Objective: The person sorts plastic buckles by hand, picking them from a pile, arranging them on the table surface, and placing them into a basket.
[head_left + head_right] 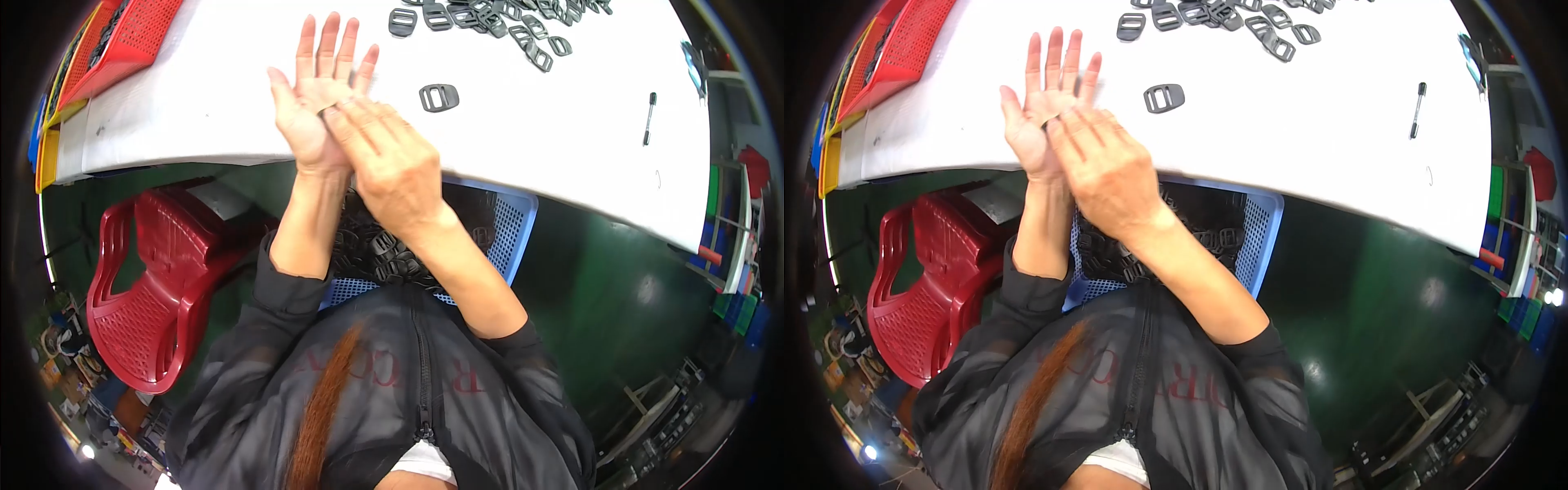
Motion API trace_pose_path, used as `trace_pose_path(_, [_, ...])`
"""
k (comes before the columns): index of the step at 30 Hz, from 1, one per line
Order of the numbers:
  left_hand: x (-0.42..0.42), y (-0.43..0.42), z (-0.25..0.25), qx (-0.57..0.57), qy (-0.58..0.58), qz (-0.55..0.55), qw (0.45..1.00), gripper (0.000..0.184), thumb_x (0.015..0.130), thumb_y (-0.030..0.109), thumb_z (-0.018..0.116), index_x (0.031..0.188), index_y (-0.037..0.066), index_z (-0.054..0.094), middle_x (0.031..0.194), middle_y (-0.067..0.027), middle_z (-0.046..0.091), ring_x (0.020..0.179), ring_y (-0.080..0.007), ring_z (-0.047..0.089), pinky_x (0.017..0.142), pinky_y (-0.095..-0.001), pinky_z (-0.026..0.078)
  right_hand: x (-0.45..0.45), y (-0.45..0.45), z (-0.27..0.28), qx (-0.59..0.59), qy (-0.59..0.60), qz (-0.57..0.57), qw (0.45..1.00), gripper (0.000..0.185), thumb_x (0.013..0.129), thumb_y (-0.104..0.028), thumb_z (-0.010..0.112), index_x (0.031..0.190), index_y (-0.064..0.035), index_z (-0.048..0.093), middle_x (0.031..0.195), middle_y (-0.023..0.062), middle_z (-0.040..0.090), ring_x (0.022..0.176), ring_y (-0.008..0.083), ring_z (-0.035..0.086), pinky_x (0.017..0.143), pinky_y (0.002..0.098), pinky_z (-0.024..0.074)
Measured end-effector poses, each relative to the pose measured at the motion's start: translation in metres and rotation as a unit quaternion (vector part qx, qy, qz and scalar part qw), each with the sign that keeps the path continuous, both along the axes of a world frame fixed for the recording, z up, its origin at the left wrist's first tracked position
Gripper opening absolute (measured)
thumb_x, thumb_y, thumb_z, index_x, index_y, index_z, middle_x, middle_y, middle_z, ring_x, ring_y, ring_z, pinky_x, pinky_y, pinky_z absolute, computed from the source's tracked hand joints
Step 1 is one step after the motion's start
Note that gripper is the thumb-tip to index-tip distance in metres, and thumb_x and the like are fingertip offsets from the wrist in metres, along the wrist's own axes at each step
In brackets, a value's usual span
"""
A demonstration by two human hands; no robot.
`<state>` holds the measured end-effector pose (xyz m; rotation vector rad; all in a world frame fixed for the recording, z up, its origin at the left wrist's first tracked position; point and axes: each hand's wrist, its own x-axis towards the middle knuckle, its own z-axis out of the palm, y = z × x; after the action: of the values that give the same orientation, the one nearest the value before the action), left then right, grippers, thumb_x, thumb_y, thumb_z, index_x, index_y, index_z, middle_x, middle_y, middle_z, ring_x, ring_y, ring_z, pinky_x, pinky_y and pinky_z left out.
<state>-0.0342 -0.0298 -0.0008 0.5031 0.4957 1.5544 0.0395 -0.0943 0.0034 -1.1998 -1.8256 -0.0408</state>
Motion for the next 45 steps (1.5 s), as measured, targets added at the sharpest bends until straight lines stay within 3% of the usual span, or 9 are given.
trace_pose_path(15, [0.000,0.004,-0.014,0.091,0.088,0.133,0.983,0.067,0.102,0.054,0.023,0.143,0.003,0.037,0.143,-0.0194,0.044,0.141,-0.0319,0.032,0.114,-0.0589,0.026,-0.004,-0.013,0.005,-0.054,-0.018,-0.013,0.998,0.033,0.075,-0.012,0.062,0.105,0.0032,0.062,0.098,0.0142,0.067,0.084,0.0253,0.067,0.072,0.0334,0.0552])
trace_pose_path(23, [-0.017,0.019,-0.012,-0.020,-0.045,0.024,0.998,0.054,0.104,0.040,0.035,0.139,0.000,0.042,0.139,-0.0203,0.048,0.135,-0.0313,0.040,0.109,-0.0546,0.036,0.012,-0.032,0.008,-0.112,-0.039,0.004,0.993,0.027,0.078,-0.006,0.059,0.104,0.0014,0.064,0.094,0.0132,0.069,0.086,0.0261,0.068,0.075,0.0348,0.0554])
trace_pose_path(24, [-0.018,0.026,-0.009,0.007,0.102,0.031,0.994,0.051,0.103,0.037,0.039,0.137,0.000,0.045,0.134,-0.0186,0.052,0.131,-0.0299,0.045,0.106,-0.0504,0.039,0.020,-0.034,0.009,-0.150,-0.029,0.001,0.988,0.027,0.079,-0.005,0.059,0.104,0.0010,0.065,0.093,0.0128,0.069,0.086,0.0261,0.069,0.075,0.0349,0.0554])
trace_pose_path(28, [-0.018,0.053,-0.001,0.106,0.538,0.048,0.835,0.040,0.094,0.031,0.061,0.123,0.003,0.063,0.116,-0.0110,0.065,0.109,-0.0239,0.059,0.092,-0.0351,0.046,0.083,-0.006,0.027,-0.277,0.156,-0.161,0.934,0.022,0.091,-0.008,0.060,0.111,-0.0037,0.067,0.088,0.0135,0.069,0.075,0.0288,0.068,0.069,0.0355,0.0532])
trace_pose_path(30, [-0.011,0.064,0.002,0.147,0.681,0.031,0.716,0.047,0.092,0.041,0.060,0.119,0.004,0.064,0.122,-0.0149,0.061,0.117,-0.0302,0.054,0.100,-0.0423,0.044,0.114,0.008,0.014,-0.241,0.051,-0.176,0.953,0.021,0.093,-0.012,0.062,0.112,-0.0064,0.068,0.084,0.0123,0.069,0.075,0.0274,0.067,0.071,0.0362,0.0524])
trace_pose_path(34, [0.008,0.076,-0.007,0.227,0.775,0.142,0.572,0.033,0.084,0.026,0.073,0.111,0.007,0.069,0.097,-0.0078,0.067,0.081,-0.0191,0.059,0.077,-0.0306,0.049,0.124,0.018,0.013,-0.110,-0.077,-0.174,0.976,0.027,0.088,-0.009,0.067,0.115,-0.0071,0.067,0.098,0.0151,0.066,0.087,0.0300,0.063,0.081,0.0394,0.0505])
trace_pose_path(39, [0.017,0.067,0.004,0.013,0.336,-0.150,0.930,0.018,0.086,0.012,0.073,0.097,0.002,0.062,0.089,-0.0072,0.069,0.076,-0.0125,0.067,0.072,-0.0259,0.053,0.083,0.035,0.029,-0.135,0.234,-0.097,0.958,0.039,0.090,-0.010,0.067,0.127,0.0010,0.058,0.118,0.0177,0.065,0.109,0.0286,0.063,0.091,0.0360,0.0492])
trace_pose_path(42, [0.029,0.033,0.010,-0.016,0.130,-0.219,0.967,0.018,0.089,0.013,0.071,0.102,0.005,0.062,0.092,-0.0061,0.069,0.087,-0.0161,0.067,0.086,-0.0316,0.054,0.064,0.042,0.038,-0.150,0.430,-0.004,0.890,0.032,0.097,-0.008,0.057,0.127,0.0023,0.059,0.119,0.0123,0.066,0.107,0.0172,0.061,0.090,0.0317,0.0495])
trace_pose_path(45, [0.026,0.021,0.020,-0.026,0.236,-0.104,0.966,0.021,0.099,0.026,0.057,0.105,0.007,0.063,0.098,-0.0045,0.066,0.089,-0.0125,0.063,0.083,-0.0310,0.053,0.044,0.052,0.043,-0.114,0.422,0.052,0.898,0.028,0.101,-0.005,0.046,0.122,0.0023,0.063,0.117,0.0106,0.067,0.103,0.0163,0.063,0.091,0.0304,0.0491])
